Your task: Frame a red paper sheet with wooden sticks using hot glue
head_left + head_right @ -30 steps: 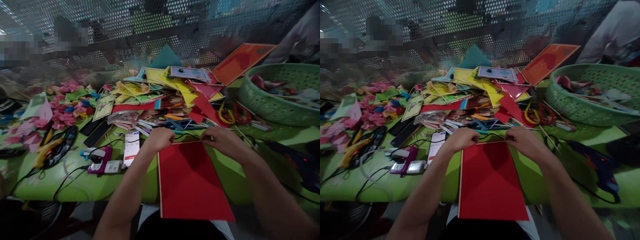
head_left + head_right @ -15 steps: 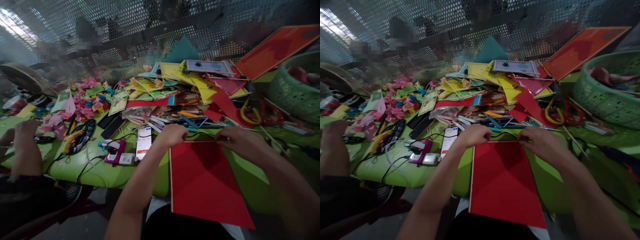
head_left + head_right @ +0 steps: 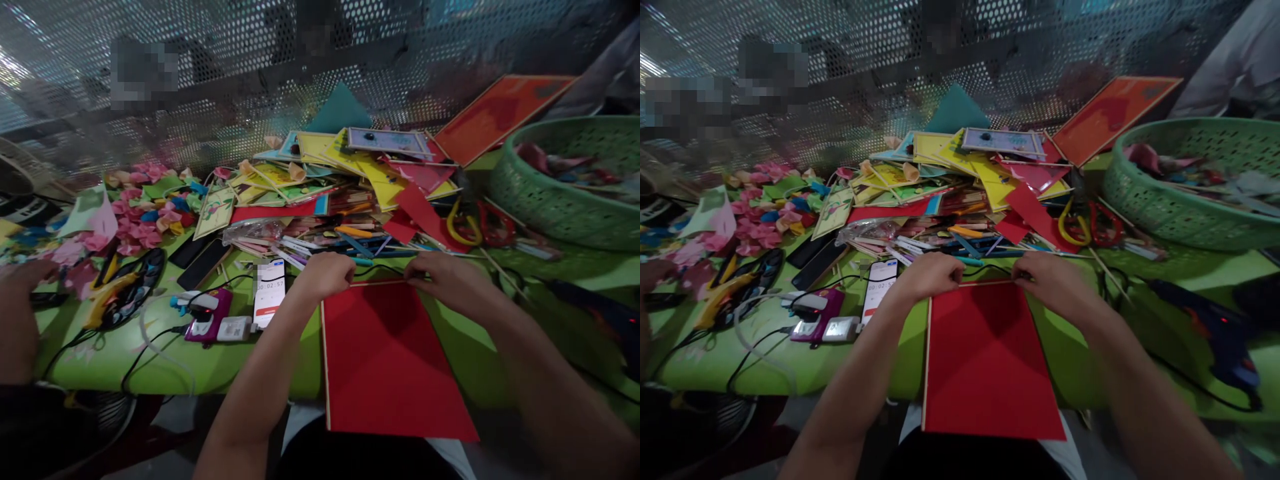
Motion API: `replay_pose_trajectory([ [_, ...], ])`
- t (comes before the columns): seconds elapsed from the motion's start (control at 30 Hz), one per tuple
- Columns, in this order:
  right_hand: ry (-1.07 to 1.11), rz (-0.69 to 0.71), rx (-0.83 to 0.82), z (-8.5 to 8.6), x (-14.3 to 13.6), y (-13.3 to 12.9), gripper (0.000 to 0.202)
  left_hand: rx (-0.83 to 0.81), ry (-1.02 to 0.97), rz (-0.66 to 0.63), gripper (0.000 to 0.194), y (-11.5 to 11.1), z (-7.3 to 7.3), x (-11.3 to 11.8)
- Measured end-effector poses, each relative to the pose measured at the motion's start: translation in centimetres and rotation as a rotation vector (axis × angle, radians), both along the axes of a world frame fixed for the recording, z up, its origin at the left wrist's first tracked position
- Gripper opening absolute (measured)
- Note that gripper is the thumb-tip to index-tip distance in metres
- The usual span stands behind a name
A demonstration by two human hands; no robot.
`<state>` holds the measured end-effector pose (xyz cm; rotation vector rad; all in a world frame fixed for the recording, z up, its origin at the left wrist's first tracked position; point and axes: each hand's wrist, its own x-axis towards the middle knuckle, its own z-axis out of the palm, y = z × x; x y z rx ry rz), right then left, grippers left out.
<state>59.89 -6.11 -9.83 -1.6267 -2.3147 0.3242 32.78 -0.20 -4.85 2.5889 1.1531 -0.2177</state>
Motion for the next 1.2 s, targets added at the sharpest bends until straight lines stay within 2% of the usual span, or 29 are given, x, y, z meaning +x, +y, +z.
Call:
replay_pose_trajectory([
  [0.23, -0.022, 0.011, -0.004, 0.4, -0.3, 0.0, 0.011, 0.027, -0.008, -0.012, 0.021, -0.3, -0.3, 0.3],
  [0.37, 0.051, 0.008, 0.033, 0.6, -0.3, 0.1, 0.014, 0.037, -0.022, -0.01, 0.018, -0.2, 0.0, 0.2],
  [0.5, 0.153, -0.078, 0.157, 1.2, -0.3, -0.2, 0.021, 0.057, -0.06, 0.016, 0.016, 0.2, 0.9, -0.6],
  [0.67, 0.211, -0.181, 0.245, 1.6, 0.0, -0.4, 0.02, 0.121, -0.085, 0.073, 0.017, 0.8, 1.8, -1.5],
  [0.83, 0.252, -0.231, 0.28, 0.9, 0.7, -0.1, 0.018, 0.227, -0.074, 0.159, 0.023, 1.2, 0.9, -1.4],
  [0.97, 0.269, -0.235, 0.28, 0.8, 0.5, 0.1, 0.019, 0.252, -0.052, 0.187, 0.024, 1.4, 0.1, -1.3],
  [1.1, 0.309, -0.289, 0.32, 2.0, 0.6, -1.4, 0.021, 0.266, -0.064, 0.204, 0.021, 1.4, 0.2, -1.4],
  [1.2, 0.283, -0.389, 0.359, 2.7, 2.6, -4.5, 0.019, 0.282, -0.101, 0.211, 0.021, 1.4, 0.8, -1.5],
])
